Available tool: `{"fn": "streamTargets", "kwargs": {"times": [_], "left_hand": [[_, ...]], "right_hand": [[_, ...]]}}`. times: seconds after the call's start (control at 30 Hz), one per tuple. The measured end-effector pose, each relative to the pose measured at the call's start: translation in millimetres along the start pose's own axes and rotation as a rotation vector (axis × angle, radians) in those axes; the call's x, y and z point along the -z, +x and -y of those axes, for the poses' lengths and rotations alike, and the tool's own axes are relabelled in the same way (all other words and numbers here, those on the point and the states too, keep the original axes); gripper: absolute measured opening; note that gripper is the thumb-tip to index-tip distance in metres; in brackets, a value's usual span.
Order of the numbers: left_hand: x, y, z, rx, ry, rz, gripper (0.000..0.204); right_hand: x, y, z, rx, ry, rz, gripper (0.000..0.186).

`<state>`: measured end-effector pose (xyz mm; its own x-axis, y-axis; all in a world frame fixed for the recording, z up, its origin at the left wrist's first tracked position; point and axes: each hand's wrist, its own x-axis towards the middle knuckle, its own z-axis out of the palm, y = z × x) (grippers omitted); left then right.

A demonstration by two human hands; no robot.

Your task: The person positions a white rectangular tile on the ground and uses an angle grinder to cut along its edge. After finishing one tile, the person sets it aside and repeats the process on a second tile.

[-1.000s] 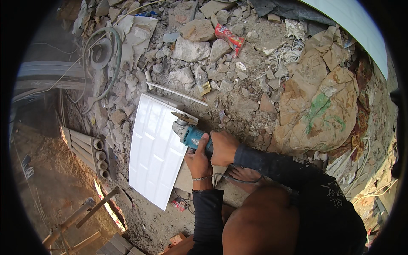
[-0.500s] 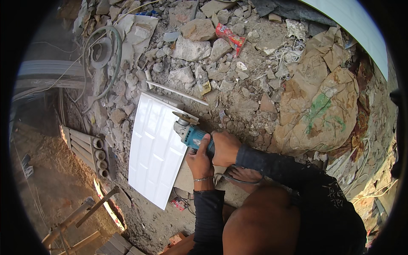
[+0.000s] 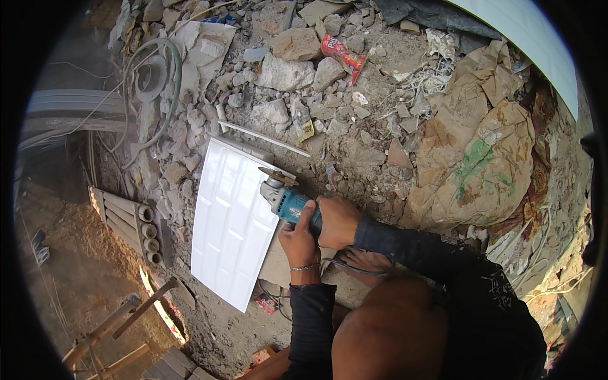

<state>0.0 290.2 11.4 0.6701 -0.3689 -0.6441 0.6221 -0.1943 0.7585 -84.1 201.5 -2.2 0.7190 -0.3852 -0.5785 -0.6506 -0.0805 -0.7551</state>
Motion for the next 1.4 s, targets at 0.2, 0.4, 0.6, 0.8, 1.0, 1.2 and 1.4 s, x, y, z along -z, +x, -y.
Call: {"fn": "streamTargets", "kwargs": {"times": [0.2, 0.4, 0.6, 0.8, 1.0, 1.2, 1.4], "left_hand": [[1, -1, 2, 0.010, -0.004, 0.002, 0.016], [1, -3, 3, 0.000, -0.010, 0.005, 0.017], [-1, -6, 2, -0.003, 0.016, -0.001, 0.017], [-3, -8, 1, -0.011, -0.003, 0.009, 0.017], [-1, -5, 3, 0.004, -0.014, 0.006, 0.016], [0, -2, 3, -0.011, 0.002, 0.008, 0.015], [3, 3, 4, 0.005, 0.005, 0.000, 0.015]], "right_hand": [[2, -2, -1, -0.006, -0.001, 0.021, 0.050], [2, -3, -2, -0.011, -0.010, 0.021, 0.051], [1, -5, -3, -0.008, -0.008, 0.005, 0.051], [2, -7, -2, -0.010, -0.014, 0.014, 0.051], [1, -6, -2, -0.011, -0.007, -0.004, 0.051], [1, -4, 0, -0.023, -0.004, 0.004, 0.050], [-1, 0, 0, -0.005, 0.006, -0.001, 0.048]]}}
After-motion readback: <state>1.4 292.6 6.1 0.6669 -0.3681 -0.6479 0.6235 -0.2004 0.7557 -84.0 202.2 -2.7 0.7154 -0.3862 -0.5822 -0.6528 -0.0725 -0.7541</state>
